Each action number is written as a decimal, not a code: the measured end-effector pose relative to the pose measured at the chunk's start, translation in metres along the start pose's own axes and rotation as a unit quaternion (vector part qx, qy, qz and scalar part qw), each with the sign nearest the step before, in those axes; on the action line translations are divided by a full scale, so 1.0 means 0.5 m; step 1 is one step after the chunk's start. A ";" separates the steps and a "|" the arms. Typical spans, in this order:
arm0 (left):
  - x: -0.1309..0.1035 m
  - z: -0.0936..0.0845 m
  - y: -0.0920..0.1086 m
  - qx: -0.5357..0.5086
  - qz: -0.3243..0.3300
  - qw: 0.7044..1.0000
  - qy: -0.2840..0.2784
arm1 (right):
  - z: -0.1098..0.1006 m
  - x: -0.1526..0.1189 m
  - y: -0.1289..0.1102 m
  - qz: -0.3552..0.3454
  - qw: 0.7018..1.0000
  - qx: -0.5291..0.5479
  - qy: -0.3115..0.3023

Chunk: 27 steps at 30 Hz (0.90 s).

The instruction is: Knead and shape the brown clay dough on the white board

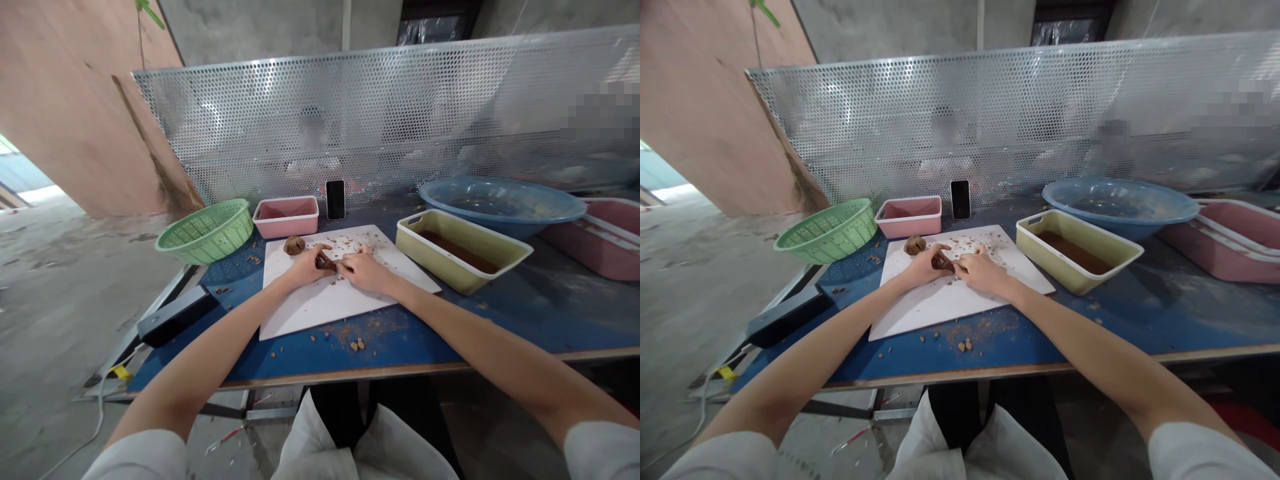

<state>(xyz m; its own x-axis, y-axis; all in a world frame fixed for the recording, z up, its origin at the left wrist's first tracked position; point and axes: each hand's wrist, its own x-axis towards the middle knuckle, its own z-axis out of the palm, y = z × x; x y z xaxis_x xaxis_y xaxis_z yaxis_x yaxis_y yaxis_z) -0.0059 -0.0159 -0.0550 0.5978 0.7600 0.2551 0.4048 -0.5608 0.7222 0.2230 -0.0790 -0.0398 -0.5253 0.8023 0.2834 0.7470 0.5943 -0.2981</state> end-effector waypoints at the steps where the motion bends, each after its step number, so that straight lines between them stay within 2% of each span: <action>1: 0.000 0.000 0.001 0.006 0.001 1.000 0.000 | -0.001 0.000 -0.002 -0.003 1.000 -0.005 0.014; 4: -0.001 -0.001 0.001 0.013 0.003 1.000 -0.001 | 0.005 0.005 -0.003 -0.010 1.000 0.001 0.027; 8: -0.001 0.001 -0.002 -0.001 -0.002 1.000 0.000 | 0.019 0.012 0.002 0.002 1.000 0.020 -0.010; 12: -0.001 0.000 -0.001 -0.001 -0.001 1.000 0.003 | 0.022 0.012 0.003 0.004 1.000 0.010 -0.021; 18: -0.002 -0.003 0.003 0.006 0.008 1.000 0.008 | 0.015 0.003 -0.002 -0.019 0.999 0.009 0.025; 24: -0.001 -0.001 -0.005 -0.007 0.016 1.000 0.001 | 0.018 0.009 -0.010 -0.020 0.999 0.027 0.009; 27: 0.000 -0.014 -0.007 -0.036 0.023 0.999 -0.030 | 0.017 0.010 -0.013 -0.027 0.999 0.029 0.016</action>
<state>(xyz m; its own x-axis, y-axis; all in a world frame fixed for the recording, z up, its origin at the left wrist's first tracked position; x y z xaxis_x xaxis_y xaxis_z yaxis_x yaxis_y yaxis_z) -0.0119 -0.0117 -0.0532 0.6556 0.7120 0.2514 0.3271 -0.5680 0.7553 0.2118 -0.0782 -0.0443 -0.5506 0.7675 0.3283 0.6926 0.6396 -0.3334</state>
